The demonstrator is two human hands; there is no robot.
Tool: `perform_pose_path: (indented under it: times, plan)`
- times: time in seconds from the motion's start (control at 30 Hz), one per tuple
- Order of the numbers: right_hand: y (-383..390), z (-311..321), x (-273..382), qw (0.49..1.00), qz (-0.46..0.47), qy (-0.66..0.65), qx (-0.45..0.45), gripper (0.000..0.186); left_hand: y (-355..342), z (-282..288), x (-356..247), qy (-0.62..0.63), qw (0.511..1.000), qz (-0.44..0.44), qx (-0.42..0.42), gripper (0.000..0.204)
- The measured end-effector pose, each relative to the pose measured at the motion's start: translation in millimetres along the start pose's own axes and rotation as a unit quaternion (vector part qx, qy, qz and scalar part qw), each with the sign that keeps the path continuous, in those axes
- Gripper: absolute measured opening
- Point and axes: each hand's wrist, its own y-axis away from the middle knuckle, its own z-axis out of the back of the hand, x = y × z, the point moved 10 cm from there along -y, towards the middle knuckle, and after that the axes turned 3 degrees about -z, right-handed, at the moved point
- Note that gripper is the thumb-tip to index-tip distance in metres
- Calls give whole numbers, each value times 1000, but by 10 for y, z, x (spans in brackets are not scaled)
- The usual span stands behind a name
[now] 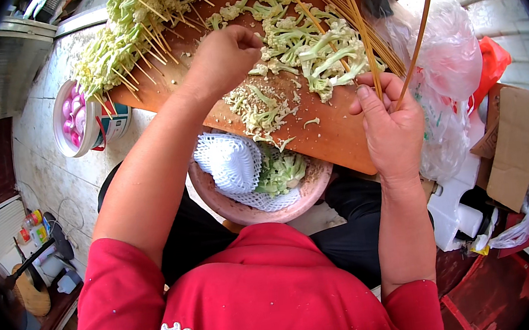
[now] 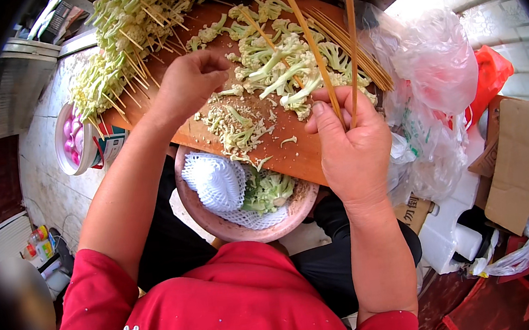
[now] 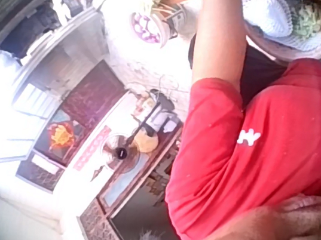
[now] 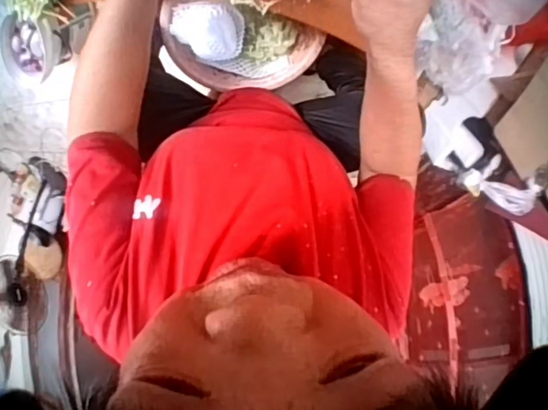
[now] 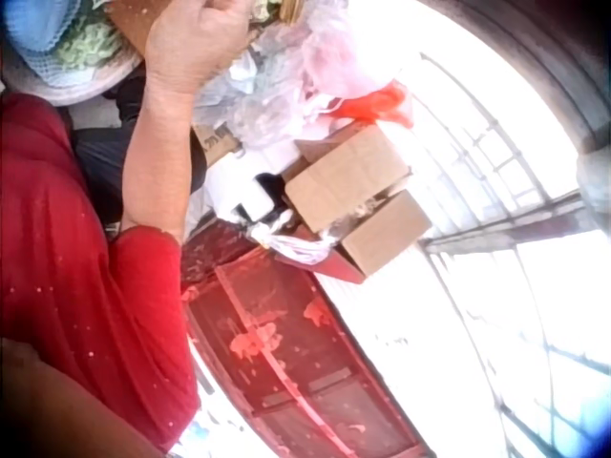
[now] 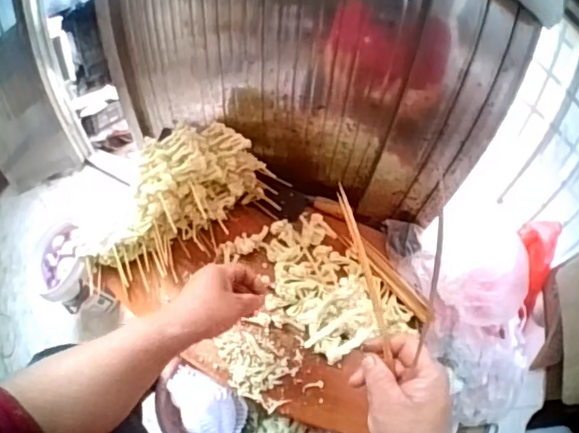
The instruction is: The person skewers pieces of cauliflower onto wooden sticks from a wooden board, placing each completed skewer onto a pile on the same board.
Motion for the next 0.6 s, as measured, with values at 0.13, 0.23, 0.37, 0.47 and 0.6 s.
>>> perform_pose_path:
  times: [0.13,0.23,0.37,0.47,0.6]
  plan:
    - [10,26,2,1000,5,7,0,11,35,-105,-25,-282,959,-22,27,16]
    - [32,44,6,1000,8,15,-2,12,118,-384,144,-424,896,18,134,16]
    - [49,27,19,1000,12,3,7,12,12,-116,114,-388,921,-18,-12,15]
    - [51,62,23,1000,12,-6,1,11,-24,48,-88,-333,938,-64,-73,15]
    - [49,64,33,1000,16,-12,0,11,-55,1,-80,-273,956,-80,-76,15]
